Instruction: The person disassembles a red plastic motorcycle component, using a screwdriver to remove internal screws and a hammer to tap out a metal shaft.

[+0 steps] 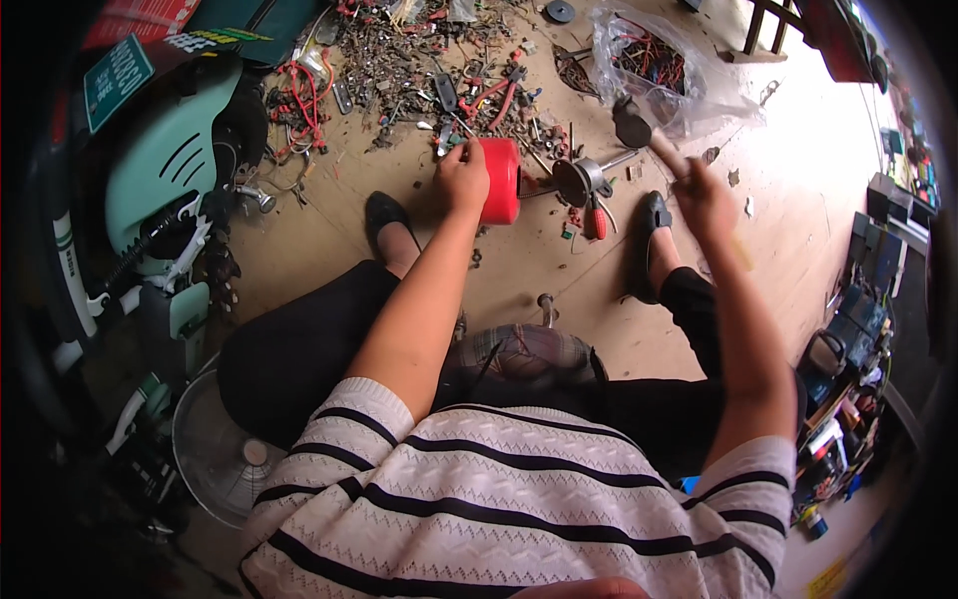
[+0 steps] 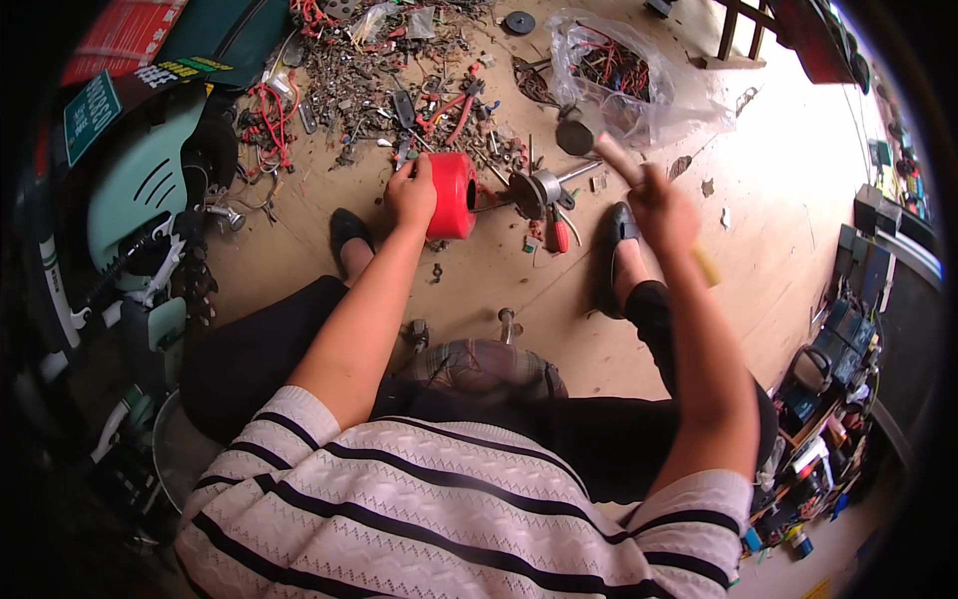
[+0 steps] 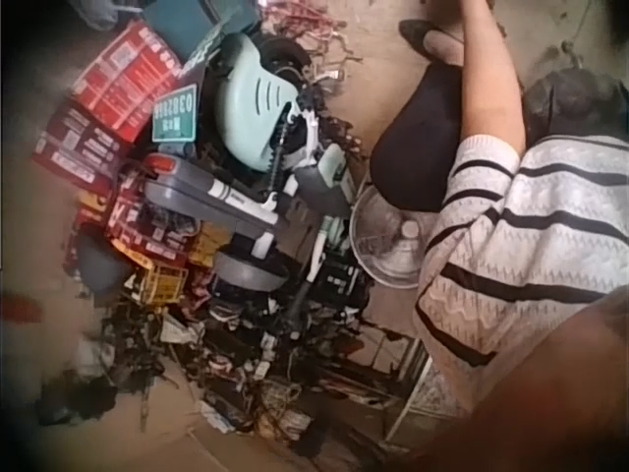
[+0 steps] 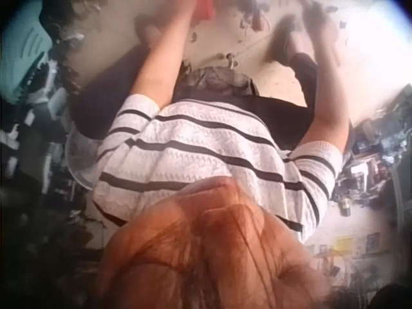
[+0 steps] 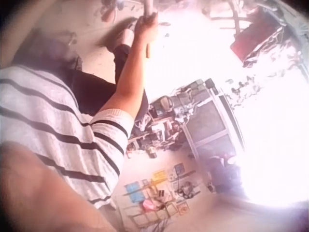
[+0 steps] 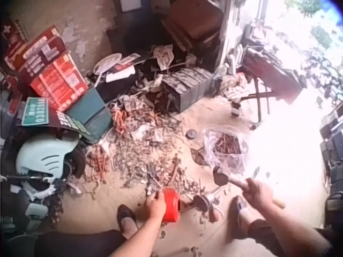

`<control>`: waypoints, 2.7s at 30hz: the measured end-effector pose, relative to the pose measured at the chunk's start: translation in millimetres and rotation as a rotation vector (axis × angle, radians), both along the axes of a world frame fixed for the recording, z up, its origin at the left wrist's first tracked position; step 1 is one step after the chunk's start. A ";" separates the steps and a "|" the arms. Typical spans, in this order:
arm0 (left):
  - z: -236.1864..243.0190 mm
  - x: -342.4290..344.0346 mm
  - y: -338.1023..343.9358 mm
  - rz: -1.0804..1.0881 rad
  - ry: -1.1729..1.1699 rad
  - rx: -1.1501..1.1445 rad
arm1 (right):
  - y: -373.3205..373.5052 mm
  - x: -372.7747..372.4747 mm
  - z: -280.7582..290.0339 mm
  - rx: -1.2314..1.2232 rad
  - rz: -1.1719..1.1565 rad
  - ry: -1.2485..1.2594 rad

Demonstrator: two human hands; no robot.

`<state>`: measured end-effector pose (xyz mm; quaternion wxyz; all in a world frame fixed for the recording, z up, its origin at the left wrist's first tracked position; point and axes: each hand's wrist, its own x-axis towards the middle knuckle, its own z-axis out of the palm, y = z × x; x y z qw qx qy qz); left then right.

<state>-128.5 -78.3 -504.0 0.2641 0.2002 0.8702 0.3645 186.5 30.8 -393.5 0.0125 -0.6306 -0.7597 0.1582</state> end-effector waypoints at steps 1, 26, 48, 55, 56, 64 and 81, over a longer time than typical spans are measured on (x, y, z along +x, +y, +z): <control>1.2 1.2 0.0 0.000 0.035 0.005 | 20.8 16.5 6.7 0.055 0.084 -0.181; -10.8 -19.7 -3.6 -0.141 -0.021 -0.016 | 3.0 128.8 -91.7 0.012 0.147 -0.213; -4.4 -22.3 -4.7 -0.120 -0.070 0.185 | -60.6 -155.1 -130.2 -0.577 0.764 0.296; 2.0 11.9 0.9 -0.313 0.255 0.118 | -52.5 -150.1 -124.0 -0.694 0.884 0.096; 3.0 13.0 2.2 -0.315 0.271 0.086 | -51.8 -148.8 -121.9 -0.716 0.869 0.123; 6.2 -9.7 13.1 -0.212 0.124 0.025 | -45.9 -153.0 -105.1 -0.690 0.774 0.060; 4.9 8.3 13.2 -0.290 0.291 0.009 | -39.6 -137.8 -97.4 -0.479 0.633 0.144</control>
